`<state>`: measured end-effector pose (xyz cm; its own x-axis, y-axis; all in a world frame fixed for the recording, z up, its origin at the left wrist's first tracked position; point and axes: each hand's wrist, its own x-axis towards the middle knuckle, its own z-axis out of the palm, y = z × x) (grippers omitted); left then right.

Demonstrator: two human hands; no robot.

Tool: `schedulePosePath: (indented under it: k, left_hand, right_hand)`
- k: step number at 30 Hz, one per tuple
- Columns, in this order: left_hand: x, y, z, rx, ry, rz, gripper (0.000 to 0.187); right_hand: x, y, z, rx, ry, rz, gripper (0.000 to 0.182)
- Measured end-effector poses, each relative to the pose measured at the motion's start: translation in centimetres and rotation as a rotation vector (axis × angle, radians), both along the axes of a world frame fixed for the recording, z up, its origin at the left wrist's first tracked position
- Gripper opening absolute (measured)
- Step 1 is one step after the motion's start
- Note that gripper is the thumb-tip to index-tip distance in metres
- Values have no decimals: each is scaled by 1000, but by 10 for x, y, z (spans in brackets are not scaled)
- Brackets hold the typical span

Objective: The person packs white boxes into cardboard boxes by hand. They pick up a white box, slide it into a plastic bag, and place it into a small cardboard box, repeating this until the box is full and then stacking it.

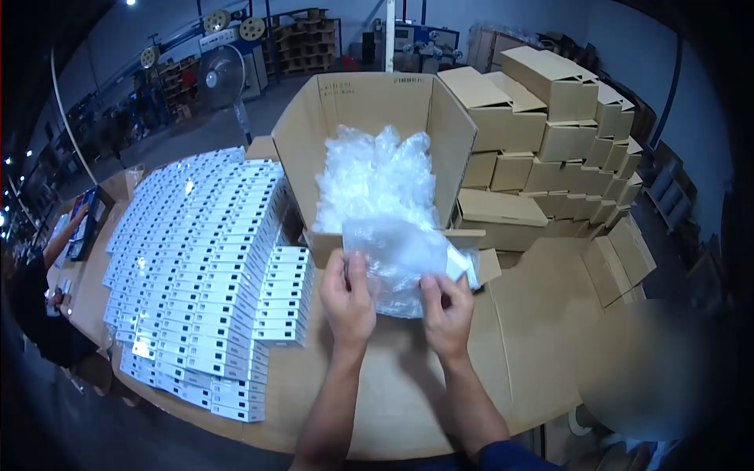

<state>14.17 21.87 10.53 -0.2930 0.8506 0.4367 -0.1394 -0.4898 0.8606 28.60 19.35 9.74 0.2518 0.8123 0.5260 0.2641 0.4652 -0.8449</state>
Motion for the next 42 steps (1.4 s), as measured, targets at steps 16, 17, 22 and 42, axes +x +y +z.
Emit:
schedulePosePath:
  k: [16, 17, 22, 42]
  left_hand:
    - [8, -128, -105, -341, -14, -90, 22]
    - [10, -124, -104, -323, -60, -27, 20]
    - [1, -114, -78, -13, 389, 374, 19]
    - [3, -116, -45, 52, 846, -242, 19]
  right_hand:
    - [38, -115, -78, -503, 419, 227, 15]
    - [37, -119, -80, -514, 383, 205, 13]
    - [37, -124, -80, -404, 137, 24, 13]
    - [42, -126, -83, -453, 0, 52, 13]
